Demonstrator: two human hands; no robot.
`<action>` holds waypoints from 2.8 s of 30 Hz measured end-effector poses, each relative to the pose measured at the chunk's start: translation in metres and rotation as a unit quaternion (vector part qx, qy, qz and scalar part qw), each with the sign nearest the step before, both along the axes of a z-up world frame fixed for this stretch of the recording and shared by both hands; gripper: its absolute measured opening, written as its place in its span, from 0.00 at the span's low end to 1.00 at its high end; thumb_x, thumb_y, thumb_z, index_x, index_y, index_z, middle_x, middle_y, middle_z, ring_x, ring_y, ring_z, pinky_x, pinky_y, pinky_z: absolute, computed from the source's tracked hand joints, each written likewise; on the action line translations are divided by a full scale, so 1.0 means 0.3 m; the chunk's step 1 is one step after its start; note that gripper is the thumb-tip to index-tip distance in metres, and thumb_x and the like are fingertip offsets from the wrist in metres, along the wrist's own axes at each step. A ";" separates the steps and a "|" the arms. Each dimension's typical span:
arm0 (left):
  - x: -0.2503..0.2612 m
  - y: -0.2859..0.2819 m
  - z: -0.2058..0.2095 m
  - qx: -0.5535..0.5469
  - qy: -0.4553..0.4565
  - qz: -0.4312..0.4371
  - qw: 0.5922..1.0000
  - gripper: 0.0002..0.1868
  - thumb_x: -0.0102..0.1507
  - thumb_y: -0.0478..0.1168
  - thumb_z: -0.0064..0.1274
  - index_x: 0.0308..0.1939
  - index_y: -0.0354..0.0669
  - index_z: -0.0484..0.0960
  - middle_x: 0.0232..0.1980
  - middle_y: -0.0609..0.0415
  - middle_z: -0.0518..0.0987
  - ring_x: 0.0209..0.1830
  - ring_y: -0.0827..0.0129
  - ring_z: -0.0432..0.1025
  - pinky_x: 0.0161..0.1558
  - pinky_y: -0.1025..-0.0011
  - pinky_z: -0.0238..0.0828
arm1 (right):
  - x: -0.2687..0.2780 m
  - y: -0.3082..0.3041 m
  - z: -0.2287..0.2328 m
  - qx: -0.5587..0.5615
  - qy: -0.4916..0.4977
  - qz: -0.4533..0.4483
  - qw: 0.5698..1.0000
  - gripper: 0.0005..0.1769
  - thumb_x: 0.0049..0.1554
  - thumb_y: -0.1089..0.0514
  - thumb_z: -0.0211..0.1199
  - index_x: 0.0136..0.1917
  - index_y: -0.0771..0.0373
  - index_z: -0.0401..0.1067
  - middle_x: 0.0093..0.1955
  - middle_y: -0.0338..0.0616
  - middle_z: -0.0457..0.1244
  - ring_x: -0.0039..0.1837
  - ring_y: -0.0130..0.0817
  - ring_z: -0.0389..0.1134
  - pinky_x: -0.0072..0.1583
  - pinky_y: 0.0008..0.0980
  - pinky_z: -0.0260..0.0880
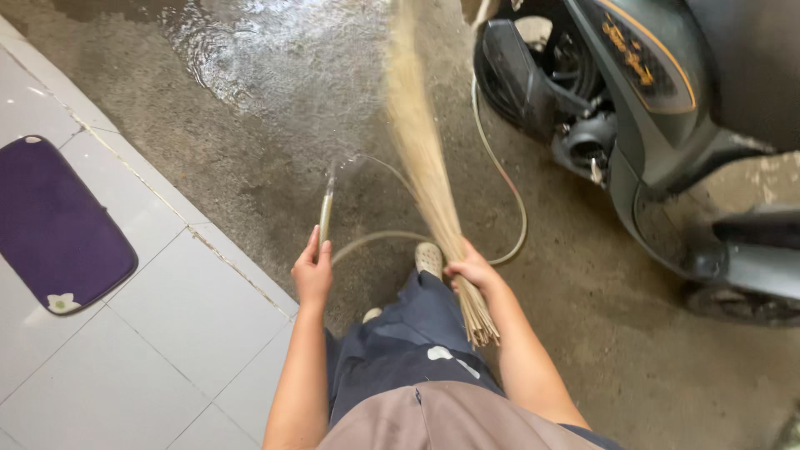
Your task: The person sweeps a wet concrete floor with a traditional broom while holding a water hose. They move a plastic container and a toy car out of the way, then continue sweeping and spraying water across the area.
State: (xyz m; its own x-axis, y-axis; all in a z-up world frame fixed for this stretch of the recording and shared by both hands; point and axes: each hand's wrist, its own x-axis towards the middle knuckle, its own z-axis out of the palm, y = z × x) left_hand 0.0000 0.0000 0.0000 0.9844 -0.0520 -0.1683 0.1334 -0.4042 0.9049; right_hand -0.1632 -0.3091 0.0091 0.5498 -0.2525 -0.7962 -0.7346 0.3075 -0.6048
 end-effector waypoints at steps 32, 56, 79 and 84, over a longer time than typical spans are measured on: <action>0.242 -0.487 -0.052 0.131 0.102 0.214 0.963 0.23 0.65 0.48 0.56 0.65 0.63 0.79 0.58 0.46 0.81 0.57 0.51 0.77 0.56 0.61 0.73 | 0.735 -1.018 -0.079 0.107 0.201 0.354 0.907 0.44 0.47 0.67 0.65 0.75 0.49 0.57 0.33 0.47 0.64 0.27 0.35 0.64 0.30 0.36 0.69; 0.092 -0.355 -0.223 0.143 0.269 0.387 0.870 0.23 0.64 0.51 0.56 0.65 0.66 0.80 0.56 0.45 0.83 0.55 0.49 0.77 0.58 0.59 0.73 | 0.887 -0.580 0.011 0.068 0.175 0.575 0.796 0.49 0.47 0.62 0.65 0.80 0.47 0.54 0.39 0.50 0.67 0.31 0.32 0.67 0.34 0.32 0.71; 0.335 -0.170 -0.011 -0.041 0.241 0.515 0.822 0.23 0.65 0.47 0.56 0.66 0.62 0.79 0.23 0.57 0.76 0.14 0.73 0.64 0.19 0.67 0.61 | 1.551 -0.685 -0.133 0.003 0.000 0.376 0.927 0.20 0.55 0.65 0.61 0.61 0.60 0.64 0.37 0.45 0.64 0.33 0.33 0.65 0.34 0.36 0.69; 0.454 -0.078 -0.060 0.000 0.232 0.502 0.833 0.23 0.64 0.49 0.57 0.65 0.63 0.80 0.25 0.55 0.79 0.15 0.73 0.67 0.21 0.67 0.65 | 1.429 -0.694 -0.030 0.023 -0.001 0.368 0.930 0.33 0.53 0.64 0.61 0.72 0.53 0.62 0.38 0.45 0.66 0.31 0.31 0.66 0.34 0.34 0.70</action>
